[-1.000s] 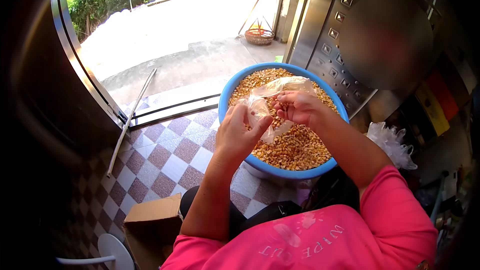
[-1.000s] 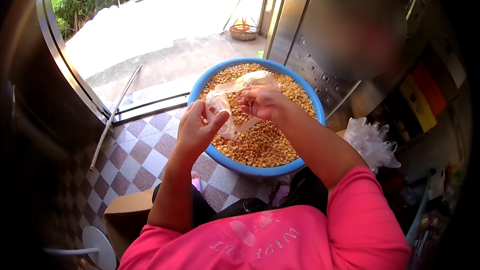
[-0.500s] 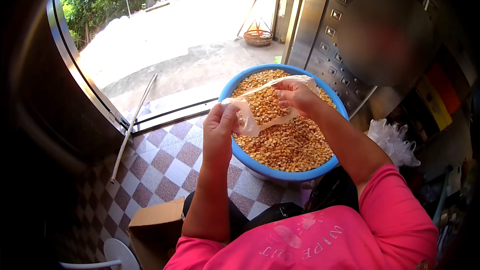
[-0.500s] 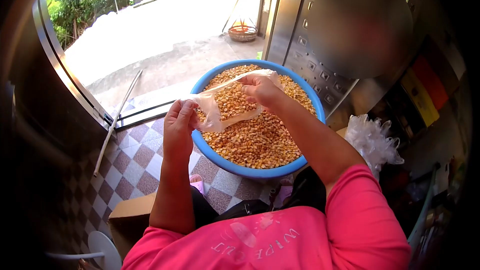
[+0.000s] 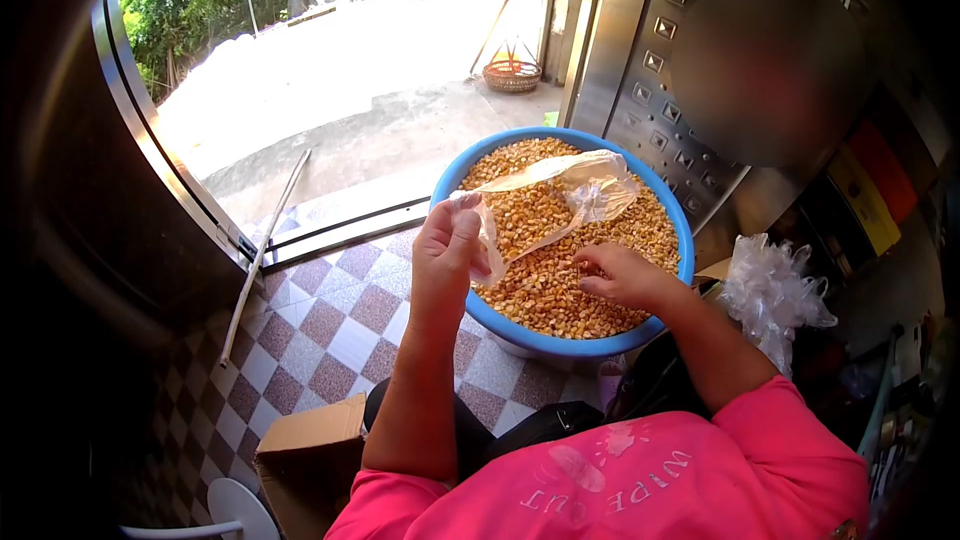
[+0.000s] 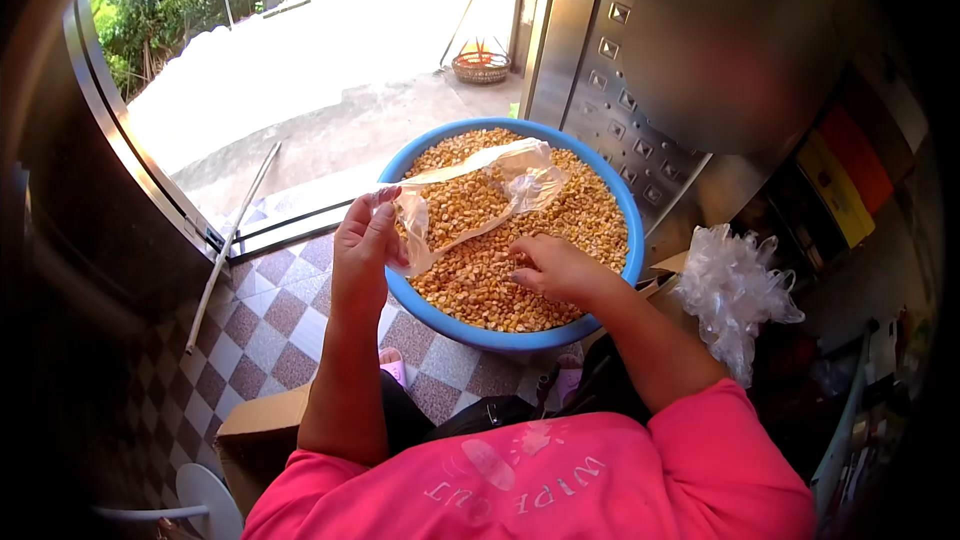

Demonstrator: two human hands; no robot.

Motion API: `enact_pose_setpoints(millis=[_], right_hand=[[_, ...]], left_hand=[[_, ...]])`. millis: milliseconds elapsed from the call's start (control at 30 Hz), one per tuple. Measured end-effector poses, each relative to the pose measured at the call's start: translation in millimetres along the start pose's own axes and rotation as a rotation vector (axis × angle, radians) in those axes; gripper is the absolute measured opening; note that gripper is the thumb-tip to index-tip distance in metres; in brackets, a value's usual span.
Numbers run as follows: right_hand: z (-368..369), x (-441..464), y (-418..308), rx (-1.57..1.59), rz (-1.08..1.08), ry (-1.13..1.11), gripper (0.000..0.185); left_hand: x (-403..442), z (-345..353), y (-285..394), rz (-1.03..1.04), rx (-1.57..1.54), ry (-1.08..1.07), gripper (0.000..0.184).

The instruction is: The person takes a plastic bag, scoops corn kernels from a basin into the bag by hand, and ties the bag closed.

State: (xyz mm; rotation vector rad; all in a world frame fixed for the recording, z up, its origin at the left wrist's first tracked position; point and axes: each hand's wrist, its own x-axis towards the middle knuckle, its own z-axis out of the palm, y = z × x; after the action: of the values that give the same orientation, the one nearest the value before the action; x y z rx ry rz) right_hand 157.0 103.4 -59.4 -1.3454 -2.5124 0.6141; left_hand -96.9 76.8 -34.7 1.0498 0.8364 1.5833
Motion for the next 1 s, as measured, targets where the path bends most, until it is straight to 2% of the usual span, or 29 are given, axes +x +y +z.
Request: enact_pose_setpoints(millis=[100, 367, 467, 533, 567, 633, 667, 700, 767, 1000], right_hand=[[16.0, -3.4, -7.3, -0.023, 0.073, -0.04, 0.038], [33.4, 3.5, 5.9, 0.03, 0.046, -0.009, 0.028], [33.3, 2.1, 10.9, 0.195, 0.159, 0.014, 0.018], [29.4, 1.4, 13.7, 0.597, 0.332, -0.08, 0.013], [26.1, -0.6, 15.9, 0.594, 0.33, -0.078, 0.013], [18.4, -6.2, 19.4, 1.33, 0.496, -0.136, 0.011], [13.9, -8.8, 18.2, 1.463, 0.501, -0.14, 0.011], [9.0, -9.3, 16.8, 1.46, 0.499, -0.141, 0.011], [-2.0, -8.1, 13.6, 1.648, 0.431, -0.221, 0.013], [-37.6, 37.1, -35.2, 1.785, 0.455, -0.272, 0.018]], left_hand=[[-0.8, 2.3, -0.1, 0.003, 0.041, -0.01, 0.024], [-0.3, -0.2, 0.3, 0.021, 0.075, -0.045, 0.029], [-0.3, -0.4, -0.1, 0.014, 0.076, -0.04, 0.029], [-0.4, -0.3, -0.7, 0.015, 0.073, -0.041, 0.028], [-0.3, -0.4, -1.2, 0.019, 0.072, -0.042, 0.028], [-0.5, -1.1, -2.0, 0.027, 0.068, -0.052, 0.027], [-1.1, -0.4, -1.7, 0.029, 0.068, -0.051, 0.027], [-1.7, 1.4, -1.3, 0.025, 0.054, -0.05, 0.026], [-2.3, 3.3, -1.8, 0.022, 0.039, -0.047, 0.025], [-3.3, 6.4, -7.8, 0.02, 0.052, -0.071, 0.026]])
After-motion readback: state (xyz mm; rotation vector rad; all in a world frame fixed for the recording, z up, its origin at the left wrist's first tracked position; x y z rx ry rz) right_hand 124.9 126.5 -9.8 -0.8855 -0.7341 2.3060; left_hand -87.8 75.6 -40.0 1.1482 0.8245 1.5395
